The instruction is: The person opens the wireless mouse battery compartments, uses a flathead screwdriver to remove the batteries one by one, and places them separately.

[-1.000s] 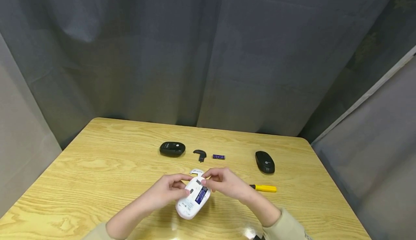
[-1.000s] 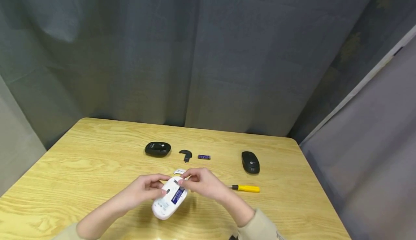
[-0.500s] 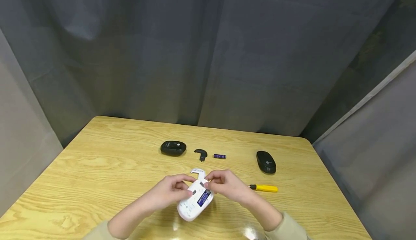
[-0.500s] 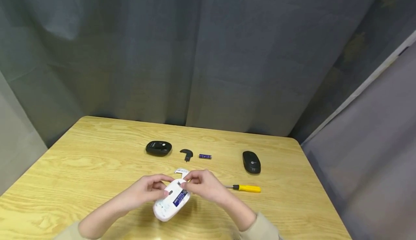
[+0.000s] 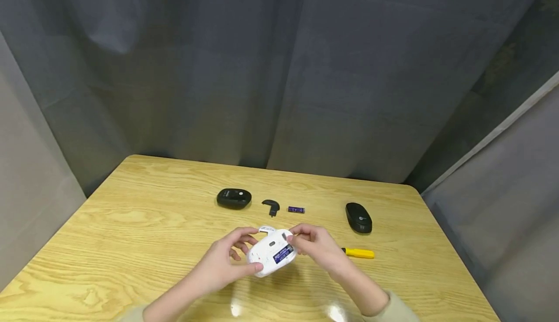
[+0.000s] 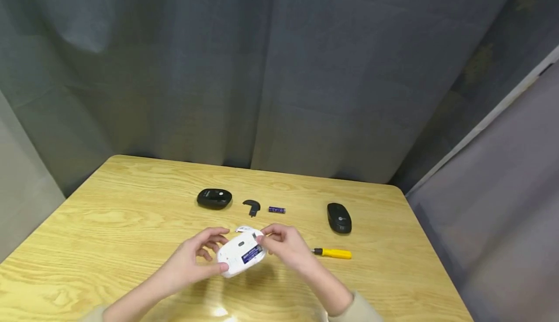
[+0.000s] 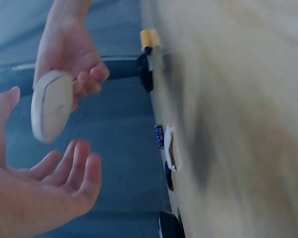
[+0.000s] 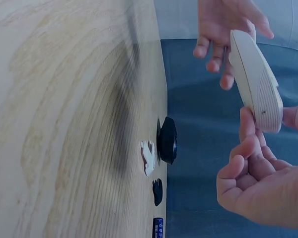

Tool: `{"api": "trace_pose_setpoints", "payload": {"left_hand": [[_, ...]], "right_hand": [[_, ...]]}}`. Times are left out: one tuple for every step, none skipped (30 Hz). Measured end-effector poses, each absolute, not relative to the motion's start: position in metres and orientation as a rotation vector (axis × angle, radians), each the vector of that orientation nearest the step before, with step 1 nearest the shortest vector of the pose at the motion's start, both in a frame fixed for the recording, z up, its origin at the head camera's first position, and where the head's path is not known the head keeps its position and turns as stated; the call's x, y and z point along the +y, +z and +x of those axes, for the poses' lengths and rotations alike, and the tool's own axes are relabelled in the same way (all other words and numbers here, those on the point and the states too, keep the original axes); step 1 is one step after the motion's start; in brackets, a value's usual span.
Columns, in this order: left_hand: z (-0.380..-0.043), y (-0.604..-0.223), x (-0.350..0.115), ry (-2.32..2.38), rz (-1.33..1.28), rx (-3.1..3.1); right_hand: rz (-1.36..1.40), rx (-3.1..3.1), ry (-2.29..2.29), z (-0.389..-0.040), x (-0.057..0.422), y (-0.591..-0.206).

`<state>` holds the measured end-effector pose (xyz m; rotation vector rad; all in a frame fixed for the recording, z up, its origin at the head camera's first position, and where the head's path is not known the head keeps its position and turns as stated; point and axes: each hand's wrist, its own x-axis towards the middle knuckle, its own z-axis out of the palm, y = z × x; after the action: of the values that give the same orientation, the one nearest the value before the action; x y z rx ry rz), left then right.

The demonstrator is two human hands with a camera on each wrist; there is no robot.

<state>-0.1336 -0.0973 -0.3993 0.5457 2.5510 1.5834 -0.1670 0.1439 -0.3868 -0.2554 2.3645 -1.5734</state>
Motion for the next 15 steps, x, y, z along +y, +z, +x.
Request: {"api": "trace_pose_setpoints", "payload": {"left_hand": [[-0.131,-0.401,-0.095,1.568,0.547,2.607],[-0.129,-0.402,-0.093,1.557,0.552,2.653],[-0.127,-0.404,-0.09,1.538,0.558,2.703],[-0.126,-0.406,-0.088,1.519,0.562,2.75],[-0.124,-0.407,-0.085,1.502,0.572,2.794],[-0.123,-0.409,-0.083,1.481,0.577,2.835],[-0.122,-0.41,-0.081,1.45,0.585,2.883],[-0.122,-0.411,-0.08,1.422,0.593,2.926],[-0.122,-0.411,-0.078,1.393,0.597,2.971],[-0.122,-0.411,-0.077,1.371,0.599,3.012],[-0.122,-0.411,-0.075,1.352,0.606,3.049],[-0.123,-0.411,-0.074,1.344,0.609,3.079],[-0.124,-0.411,-0.072,1.338,0.612,3.103],[-0.124,-0.41,-0.071,1.34,0.615,3.122],[-0.125,-0.41,-0.069,1.35,0.619,3.135]], "right_hand": [[-0.241,2.365,-1.589,-0.167,0.144,-0.387],[-0.23,2.364,-1.603,-0.166,0.144,-0.387],[-0.222,2.36,-1.619,-0.166,0.144,-0.387],[-0.216,2.354,-1.633,-0.166,0.144,-0.387],[-0.214,2.347,-1.648,-0.166,0.144,-0.387],[-0.212,2.339,-1.662,-0.165,0.144,-0.388],[-0.211,2.331,-1.675,-0.165,0.144,-0.388],[-0.208,2.326,-1.684,-0.165,0.144,-0.388],[-0.203,2.318,-1.696,-0.165,0.144,-0.388],[-0.198,2.311,-1.709,-0.165,0.144,-0.388],[-0.189,2.307,-1.723,-0.164,0.143,-0.388],[-0.171,2.304,-1.735,-0.164,0.143,-0.388],[-0.156,2.3,-1.748,-0.163,0.142,-0.387],[-0.14,2.296,-1.761,-0.163,0.141,-0.387],[-0.125,2.291,-1.774,-0.162,0.14,-0.386]]}}
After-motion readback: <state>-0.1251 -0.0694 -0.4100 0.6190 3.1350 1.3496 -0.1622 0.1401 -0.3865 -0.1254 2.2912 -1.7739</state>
